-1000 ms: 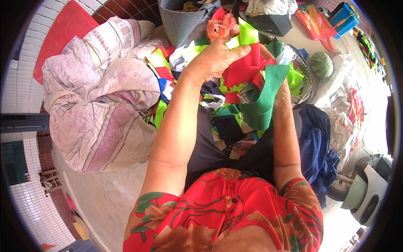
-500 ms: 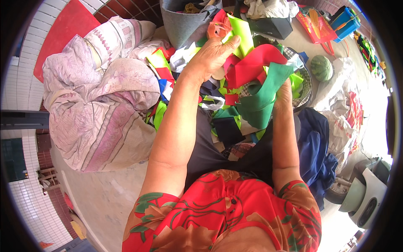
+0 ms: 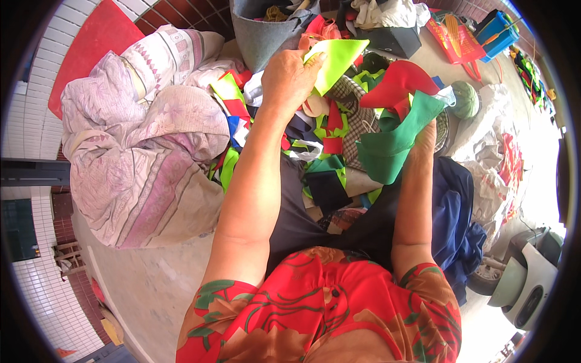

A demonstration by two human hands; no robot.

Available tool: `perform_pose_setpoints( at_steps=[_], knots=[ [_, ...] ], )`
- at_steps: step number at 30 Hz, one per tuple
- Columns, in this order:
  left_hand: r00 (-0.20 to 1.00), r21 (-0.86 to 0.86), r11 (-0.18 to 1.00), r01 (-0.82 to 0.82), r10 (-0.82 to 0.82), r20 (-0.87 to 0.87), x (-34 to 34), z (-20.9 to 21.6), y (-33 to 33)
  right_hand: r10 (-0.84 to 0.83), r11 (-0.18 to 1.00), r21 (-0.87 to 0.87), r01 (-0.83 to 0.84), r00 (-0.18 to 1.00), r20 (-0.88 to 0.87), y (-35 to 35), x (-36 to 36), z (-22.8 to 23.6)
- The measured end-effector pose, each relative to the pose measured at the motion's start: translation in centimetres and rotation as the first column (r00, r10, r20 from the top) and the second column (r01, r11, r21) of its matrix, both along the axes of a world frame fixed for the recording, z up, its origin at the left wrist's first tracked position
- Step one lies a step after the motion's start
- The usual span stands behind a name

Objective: The person sits on the floor and sorts through a large pile of colorful fabric pieces, picking them up one by one and placing them into a woven basket. The person handles various colors including green, red, blue, and white, occasionally separating or stacking them before depositing them into the container.

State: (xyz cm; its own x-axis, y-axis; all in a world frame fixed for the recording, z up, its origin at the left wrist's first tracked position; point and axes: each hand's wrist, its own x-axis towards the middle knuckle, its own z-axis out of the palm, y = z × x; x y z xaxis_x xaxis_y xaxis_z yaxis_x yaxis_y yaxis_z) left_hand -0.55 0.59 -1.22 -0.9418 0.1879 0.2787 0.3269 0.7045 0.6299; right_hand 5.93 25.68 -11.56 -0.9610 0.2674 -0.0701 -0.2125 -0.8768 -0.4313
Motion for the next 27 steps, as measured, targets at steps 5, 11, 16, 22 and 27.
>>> perform_pose_setpoints(
  at_steps=[5,11,16,22,27],
  knots=[
    [0.981,0.411,0.905,0.105,-0.163,0.107,0.2,-0.2,0.3,0.069,0.998,-0.001,-0.069,0.994,-0.080,0.3,0.4,-0.2],
    [0.972,0.195,0.958,0.209,-0.225,0.065,1.0,0.1,1.7,-0.010,0.919,0.395,0.002,1.000,0.019,-3.5,2.3,4.5],
    [0.878,0.373,0.838,0.399,-0.466,0.109,2.0,-0.7,3.3,-0.030,0.904,0.428,0.015,0.999,0.029,-5.5,2.1,3.2],
    [0.751,0.405,0.780,0.477,-0.601,0.273,3.2,1.5,2.4,0.006,0.916,0.400,-0.041,0.996,0.089,-5.5,1.8,3.0],
    [0.685,0.560,0.706,0.434,-0.662,0.305,3.0,0.8,3.1,0.201,0.907,0.386,-0.166,0.978,-0.052,-4.0,1.2,1.9]
  ],
)
